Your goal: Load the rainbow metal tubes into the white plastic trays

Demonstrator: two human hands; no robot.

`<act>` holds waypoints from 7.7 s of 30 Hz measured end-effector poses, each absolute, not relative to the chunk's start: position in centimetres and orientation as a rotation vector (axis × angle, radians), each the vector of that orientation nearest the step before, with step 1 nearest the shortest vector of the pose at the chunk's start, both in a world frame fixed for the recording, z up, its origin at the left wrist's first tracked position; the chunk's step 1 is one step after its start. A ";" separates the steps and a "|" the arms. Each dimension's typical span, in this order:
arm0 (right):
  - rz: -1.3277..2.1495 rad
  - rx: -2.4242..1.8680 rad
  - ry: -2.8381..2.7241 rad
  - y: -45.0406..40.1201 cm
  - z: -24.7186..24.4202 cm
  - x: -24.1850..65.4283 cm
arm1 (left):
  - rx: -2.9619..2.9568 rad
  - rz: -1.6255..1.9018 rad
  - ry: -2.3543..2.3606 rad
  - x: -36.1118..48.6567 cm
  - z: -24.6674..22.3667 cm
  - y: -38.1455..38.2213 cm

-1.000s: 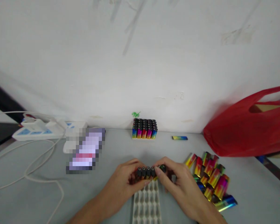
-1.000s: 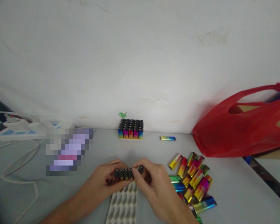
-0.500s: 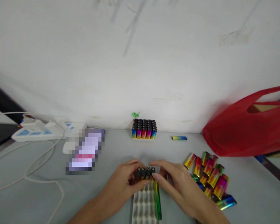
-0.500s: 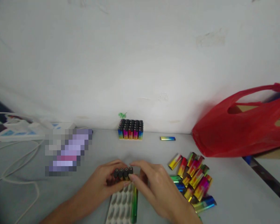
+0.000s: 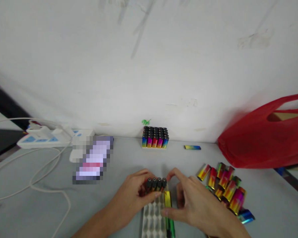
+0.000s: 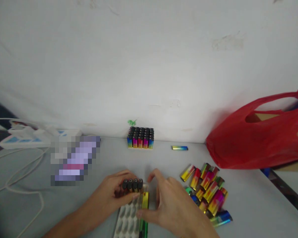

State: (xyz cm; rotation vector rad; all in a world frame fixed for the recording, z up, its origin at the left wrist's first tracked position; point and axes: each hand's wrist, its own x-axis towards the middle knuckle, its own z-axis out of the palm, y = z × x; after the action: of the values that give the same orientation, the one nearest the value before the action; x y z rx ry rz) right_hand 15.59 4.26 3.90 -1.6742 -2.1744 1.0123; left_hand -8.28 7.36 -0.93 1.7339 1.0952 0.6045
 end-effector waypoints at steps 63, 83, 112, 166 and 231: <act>-0.022 -1.690 -2.070 7.8 -1.4 19.8 | 1.768 0.581 1.112 -8.3 -1.2 7.3; -0.250 -1.600 -2.200 10.5 -5.1 22.0 | 1.785 0.563 1.108 -8.4 -1.0 7.4; 1.140 -1.382 -1.320 6.4 3.0 16.5 | 1.806 0.637 1.384 -8.4 -0.5 7.5; 0.516 -1.349 -2.121 4.6 1.8 16.0 | 1.989 0.300 1.206 -9.9 0.8 7.5; 0.398 -1.156 -2.067 4.3 0.5 14.9 | 1.955 0.297 1.191 -9.5 0.8 7.7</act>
State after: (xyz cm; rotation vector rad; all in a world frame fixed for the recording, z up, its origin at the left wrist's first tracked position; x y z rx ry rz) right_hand 14.93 4.25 0.52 -1.1564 -2.0668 0.3982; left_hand -9.45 7.67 0.84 1.9548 1.1909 0.2971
